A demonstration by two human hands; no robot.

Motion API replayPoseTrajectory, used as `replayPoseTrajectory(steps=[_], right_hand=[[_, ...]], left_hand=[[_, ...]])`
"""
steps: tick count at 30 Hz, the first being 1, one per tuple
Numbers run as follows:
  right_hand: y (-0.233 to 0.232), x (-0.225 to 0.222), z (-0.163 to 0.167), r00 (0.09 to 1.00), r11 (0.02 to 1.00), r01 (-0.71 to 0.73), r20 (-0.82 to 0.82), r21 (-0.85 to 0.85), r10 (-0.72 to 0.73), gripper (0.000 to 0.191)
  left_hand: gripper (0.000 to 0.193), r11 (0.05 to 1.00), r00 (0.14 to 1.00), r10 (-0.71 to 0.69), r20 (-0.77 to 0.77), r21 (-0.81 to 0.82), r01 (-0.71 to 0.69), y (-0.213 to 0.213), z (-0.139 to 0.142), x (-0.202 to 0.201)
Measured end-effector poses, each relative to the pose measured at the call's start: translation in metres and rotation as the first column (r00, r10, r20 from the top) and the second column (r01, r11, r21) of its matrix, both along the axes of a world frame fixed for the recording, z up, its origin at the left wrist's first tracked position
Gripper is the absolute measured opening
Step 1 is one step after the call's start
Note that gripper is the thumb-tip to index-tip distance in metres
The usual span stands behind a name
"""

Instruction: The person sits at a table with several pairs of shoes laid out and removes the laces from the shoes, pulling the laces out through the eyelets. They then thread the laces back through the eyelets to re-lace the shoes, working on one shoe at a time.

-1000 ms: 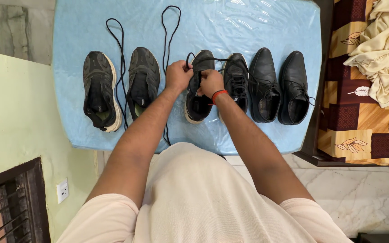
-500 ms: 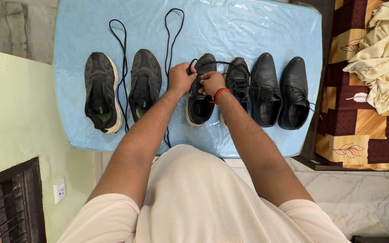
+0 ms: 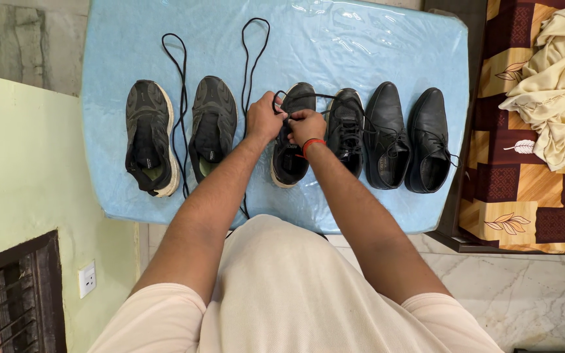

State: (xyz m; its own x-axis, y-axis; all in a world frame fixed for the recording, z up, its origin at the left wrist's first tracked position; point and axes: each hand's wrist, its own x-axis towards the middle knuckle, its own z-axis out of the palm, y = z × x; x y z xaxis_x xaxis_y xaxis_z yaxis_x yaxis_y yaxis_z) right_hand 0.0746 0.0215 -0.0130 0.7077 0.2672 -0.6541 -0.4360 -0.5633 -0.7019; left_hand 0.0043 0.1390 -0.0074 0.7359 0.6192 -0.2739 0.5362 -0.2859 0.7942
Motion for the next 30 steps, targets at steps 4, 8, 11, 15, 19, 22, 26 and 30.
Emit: replayPoseTrajectory(steps=[4,8,11,15,19,22,26,30], right_hand=[[0.000,-0.005,0.001,0.998,0.999,-0.017,0.061,-0.036,0.019,0.024],[-0.006,0.003,0.002,0.989,0.988,-0.145,0.035,0.051,0.143,0.021],[-0.006,0.007,0.003,0.971,0.974,-0.228,0.073,0.014,0.226,0.017],[-0.005,0.008,0.003,0.962,0.968,-0.252,0.103,-0.015,0.252,0.014],[-0.004,0.004,-0.001,0.834,0.945,-0.322,0.454,-0.061,0.314,0.016],[-0.003,0.001,-0.001,0.701,0.918,-0.354,0.598,-0.181,0.388,0.018],[-0.002,-0.005,0.003,0.494,0.787,-0.484,0.623,-0.381,0.606,0.021],[-0.014,-0.006,0.018,0.403,0.694,-0.565,0.585,-0.446,0.704,0.021]], left_hand=[[0.036,0.998,0.994,-0.060,-0.095,-0.015,0.059,0.007,0.004,0.006],[0.047,0.994,0.984,-0.104,-0.145,-0.038,0.099,0.013,0.006,0.014],[0.054,0.997,0.984,-0.082,-0.157,-0.011,0.081,0.011,0.002,0.017],[0.061,0.998,0.996,-0.021,-0.089,-0.057,0.016,0.001,-0.008,0.007],[0.087,0.977,0.982,-0.172,-0.081,0.115,0.181,-0.026,-0.018,-0.028],[0.101,0.969,0.958,-0.204,-0.202,0.097,0.227,-0.050,-0.021,-0.047],[0.088,0.976,0.911,-0.151,-0.384,0.091,0.200,-0.063,-0.018,-0.048],[0.087,0.978,0.918,-0.139,-0.371,0.093,0.186,-0.069,-0.010,-0.045]])
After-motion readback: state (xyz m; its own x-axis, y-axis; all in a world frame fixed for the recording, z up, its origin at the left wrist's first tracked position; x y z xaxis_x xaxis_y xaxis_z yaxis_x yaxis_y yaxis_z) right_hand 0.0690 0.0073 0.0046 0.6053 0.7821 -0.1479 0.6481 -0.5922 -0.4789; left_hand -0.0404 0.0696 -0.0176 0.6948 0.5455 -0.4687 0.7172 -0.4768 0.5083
